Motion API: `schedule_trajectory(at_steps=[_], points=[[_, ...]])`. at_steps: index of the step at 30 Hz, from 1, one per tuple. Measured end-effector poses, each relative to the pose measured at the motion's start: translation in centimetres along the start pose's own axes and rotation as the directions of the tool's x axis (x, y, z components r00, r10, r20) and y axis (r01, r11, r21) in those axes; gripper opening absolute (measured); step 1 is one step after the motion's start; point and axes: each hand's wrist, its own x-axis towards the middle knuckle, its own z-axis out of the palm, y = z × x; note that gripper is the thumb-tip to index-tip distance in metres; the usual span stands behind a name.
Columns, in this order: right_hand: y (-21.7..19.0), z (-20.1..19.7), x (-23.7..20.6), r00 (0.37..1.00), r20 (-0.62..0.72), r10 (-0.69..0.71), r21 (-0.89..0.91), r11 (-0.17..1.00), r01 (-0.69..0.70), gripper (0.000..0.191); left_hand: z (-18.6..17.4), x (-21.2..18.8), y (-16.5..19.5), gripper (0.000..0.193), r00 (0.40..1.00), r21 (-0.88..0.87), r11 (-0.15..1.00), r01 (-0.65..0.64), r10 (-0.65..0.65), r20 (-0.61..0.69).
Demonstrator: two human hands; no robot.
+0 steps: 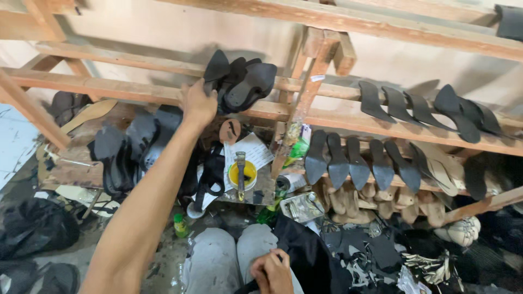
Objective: The person assembles black flip-flops by attaching straps to soles. They use scissors to trim excess strap material and place finished slippers on a wooden shelf.
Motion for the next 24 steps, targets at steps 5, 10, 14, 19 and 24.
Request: schedule_trajectory(at_steps=[5,10,14,19,24], points=[[1.4,-12.3,4.3,0.716,-0.106,0.690,0.801,0.486,-0.350,0.025,-0.7,-10.8,10.1,0.034,0.982,-0.324,0.933,-0.157,0.183,0.051],[1.1,-28.1,11.1,0.693,-0.318,0.646,0.776,0.598,-0.201,0.053,1.9,-16.8,19.5,0.027,0.840,-0.678,0.734,0.040,0.342,0.421],[1.5,-42.9,18.3,0.728,-0.381,0.570,0.864,0.500,0.060,0.027,2.8,-19.7,23.0,0.026,0.726,-0.693,0.712,0.119,0.413,0.549],[5.6,-56.8,27.6,0.593,-0.384,0.707,0.802,0.574,-0.165,0.057,1.3,-22.8,23.8,0.028,0.634,-0.710,0.662,0.238,0.448,0.630],[11.3,-61.0,30.8,0.729,-0.428,0.534,0.525,0.803,-0.280,0.024,-1.0,-24.6,22.9,0.028,0.561,-0.637,0.712,0.296,0.411,0.719]])
